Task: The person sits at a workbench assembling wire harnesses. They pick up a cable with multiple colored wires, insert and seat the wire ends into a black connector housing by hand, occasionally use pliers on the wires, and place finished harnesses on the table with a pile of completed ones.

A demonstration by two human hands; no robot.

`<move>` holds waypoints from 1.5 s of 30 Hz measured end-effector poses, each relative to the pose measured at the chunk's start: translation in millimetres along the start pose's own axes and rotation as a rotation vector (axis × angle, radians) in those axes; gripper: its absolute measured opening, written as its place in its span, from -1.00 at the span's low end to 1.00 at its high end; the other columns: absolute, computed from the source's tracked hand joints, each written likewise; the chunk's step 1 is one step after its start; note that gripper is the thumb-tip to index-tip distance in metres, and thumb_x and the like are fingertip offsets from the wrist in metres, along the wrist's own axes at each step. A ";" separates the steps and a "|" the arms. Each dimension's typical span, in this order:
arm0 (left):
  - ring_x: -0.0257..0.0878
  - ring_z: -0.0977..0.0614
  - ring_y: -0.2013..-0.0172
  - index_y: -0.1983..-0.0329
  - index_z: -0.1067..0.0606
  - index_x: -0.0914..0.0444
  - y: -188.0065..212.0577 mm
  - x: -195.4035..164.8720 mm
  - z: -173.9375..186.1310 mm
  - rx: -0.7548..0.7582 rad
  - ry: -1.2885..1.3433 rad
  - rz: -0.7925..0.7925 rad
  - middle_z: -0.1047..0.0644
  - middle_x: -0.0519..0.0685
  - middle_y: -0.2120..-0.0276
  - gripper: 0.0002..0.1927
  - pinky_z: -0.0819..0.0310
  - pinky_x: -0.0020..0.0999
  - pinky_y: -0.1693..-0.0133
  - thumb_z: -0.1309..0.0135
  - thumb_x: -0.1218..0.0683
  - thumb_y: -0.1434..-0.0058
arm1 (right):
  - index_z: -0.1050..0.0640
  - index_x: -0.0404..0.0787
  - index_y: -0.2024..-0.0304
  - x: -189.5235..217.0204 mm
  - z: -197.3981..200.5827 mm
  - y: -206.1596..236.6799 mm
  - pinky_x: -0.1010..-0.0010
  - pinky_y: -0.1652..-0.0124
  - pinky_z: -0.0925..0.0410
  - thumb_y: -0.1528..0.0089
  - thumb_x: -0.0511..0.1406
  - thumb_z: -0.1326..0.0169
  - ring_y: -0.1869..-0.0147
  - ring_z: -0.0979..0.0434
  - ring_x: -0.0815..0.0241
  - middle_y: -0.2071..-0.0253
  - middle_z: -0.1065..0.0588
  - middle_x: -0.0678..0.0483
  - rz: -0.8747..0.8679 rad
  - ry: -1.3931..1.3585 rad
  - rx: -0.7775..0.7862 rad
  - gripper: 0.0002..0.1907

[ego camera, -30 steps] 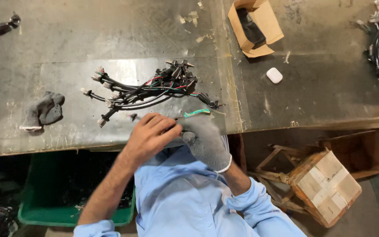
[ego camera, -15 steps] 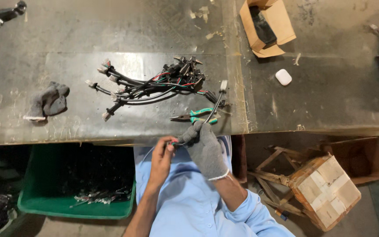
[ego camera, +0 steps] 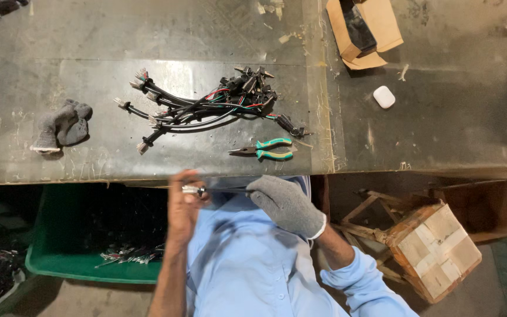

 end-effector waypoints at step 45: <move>-0.11 -0.54 0.21 0.00 -0.45 0.30 16.9 39.6 -44.9 -0.084 -0.718 -0.043 -0.51 0.05 0.25 -0.71 -0.44 -0.27 0.12 -0.09 0.03 -0.35 | -0.47 -0.32 0.13 -14.0 -39.5 4.5 0.37 -0.04 -0.41 -0.50 -0.15 0.09 0.04 -0.49 0.26 0.15 -0.51 0.03 -0.115 -0.735 -0.290 -0.66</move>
Point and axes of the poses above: each hand's wrist, its own y-axis away from the middle knuckle, its own z-axis out of the back of the hand, x = y × z, the point moved 1 cm from there along -y, towards the middle knuckle
